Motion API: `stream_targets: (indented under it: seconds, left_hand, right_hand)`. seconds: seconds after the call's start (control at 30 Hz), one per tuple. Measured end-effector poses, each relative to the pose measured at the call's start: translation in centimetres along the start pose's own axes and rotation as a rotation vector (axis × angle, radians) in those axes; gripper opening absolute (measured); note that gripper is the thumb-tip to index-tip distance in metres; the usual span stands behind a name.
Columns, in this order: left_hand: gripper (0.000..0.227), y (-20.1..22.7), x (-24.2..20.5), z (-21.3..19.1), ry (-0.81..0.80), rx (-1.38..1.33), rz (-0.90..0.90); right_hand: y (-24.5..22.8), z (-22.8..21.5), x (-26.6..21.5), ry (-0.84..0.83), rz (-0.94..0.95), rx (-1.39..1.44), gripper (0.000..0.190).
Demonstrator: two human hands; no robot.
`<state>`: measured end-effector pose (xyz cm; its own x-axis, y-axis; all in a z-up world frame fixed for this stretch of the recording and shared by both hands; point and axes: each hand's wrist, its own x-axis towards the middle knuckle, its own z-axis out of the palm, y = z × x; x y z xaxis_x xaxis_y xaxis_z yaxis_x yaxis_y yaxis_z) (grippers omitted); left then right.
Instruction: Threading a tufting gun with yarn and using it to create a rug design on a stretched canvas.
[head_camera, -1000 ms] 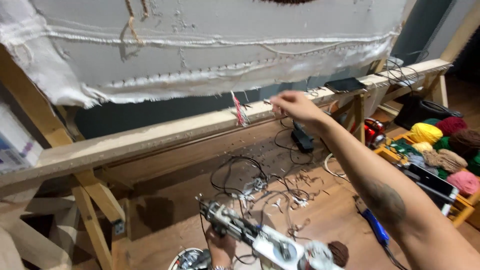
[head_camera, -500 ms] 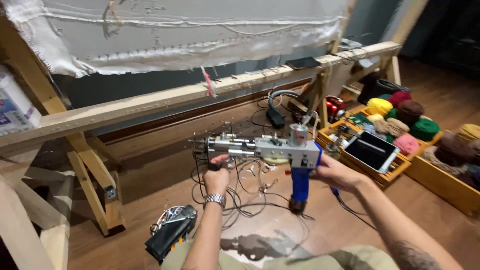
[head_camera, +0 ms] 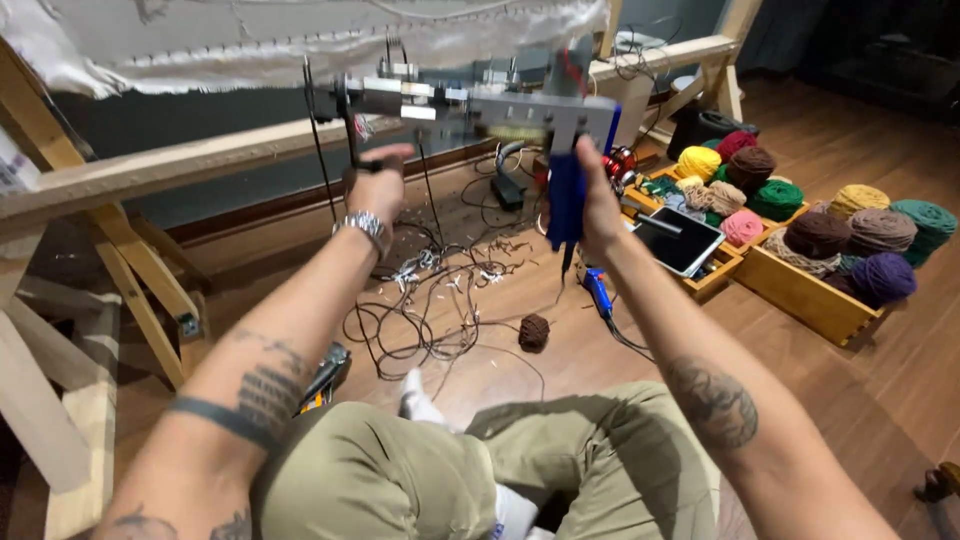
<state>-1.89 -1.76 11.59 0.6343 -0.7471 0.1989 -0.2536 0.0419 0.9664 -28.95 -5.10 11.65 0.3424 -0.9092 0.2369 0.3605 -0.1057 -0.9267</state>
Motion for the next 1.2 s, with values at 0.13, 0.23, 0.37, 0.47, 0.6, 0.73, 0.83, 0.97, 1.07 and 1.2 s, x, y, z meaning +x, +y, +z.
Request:
stream_targets:
  seconds: [0.13,0.23,0.37,0.47,0.6,0.73,0.83,0.97,1.07,1.2]
  left_hand:
    - [0.029,-2.0,7.6,2.9,0.085,0.031,0.145]
    - [0.029,-0.8,6.3,2.9,0.121,-0.014,0.094]
    - [0.026,-1.5,8.2,4.1,0.067,-0.037,0.044]
    - [0.027,-2.6,11.0,5.0,0.006,0.111,0.099]
    - [0.037,-3.0,16.9,7.1,-0.247,0.283,0.144]
    - [0.030,-4.0,22.9,8.4,-0.347,0.235,0.166]
    - [0.037,-7.5,28.3,10.1,-0.399,-0.039,0.430]
    - [0.037,-7.9,28.0,9.4,-0.448,-0.101,0.683]
    - [0.033,-6.0,27.2,9.6,-0.434,-0.072,0.534]
    - [0.028,-4.0,26.0,9.5,-0.423,-0.054,0.166]
  right_hand:
    - [-4.4,1.4,0.3,0.029,0.022,-0.029,0.075]
    - [-4.7,1.3,1.7,0.022,0.070,-0.029,0.075]
    - [-1.7,-1.2,6.1,-0.025,0.177,-0.145,0.097]
    - [2.3,-3.1,10.5,0.027,0.062,-0.097,0.070]
    - [5.0,-3.0,16.5,0.137,-0.082,-0.196,0.036]
    - [9.5,-4.1,22.9,0.223,-0.040,-0.156,0.032]
    - [11.4,-6.0,28.1,0.249,0.007,-0.149,0.033]
    - [10.8,-5.9,30.3,0.203,-0.014,-0.088,0.033]
    - [9.6,-7.2,30.1,0.127,0.039,-0.039,0.026]
    - [8.9,-11.2,30.3,0.025,0.275,0.031,0.035]
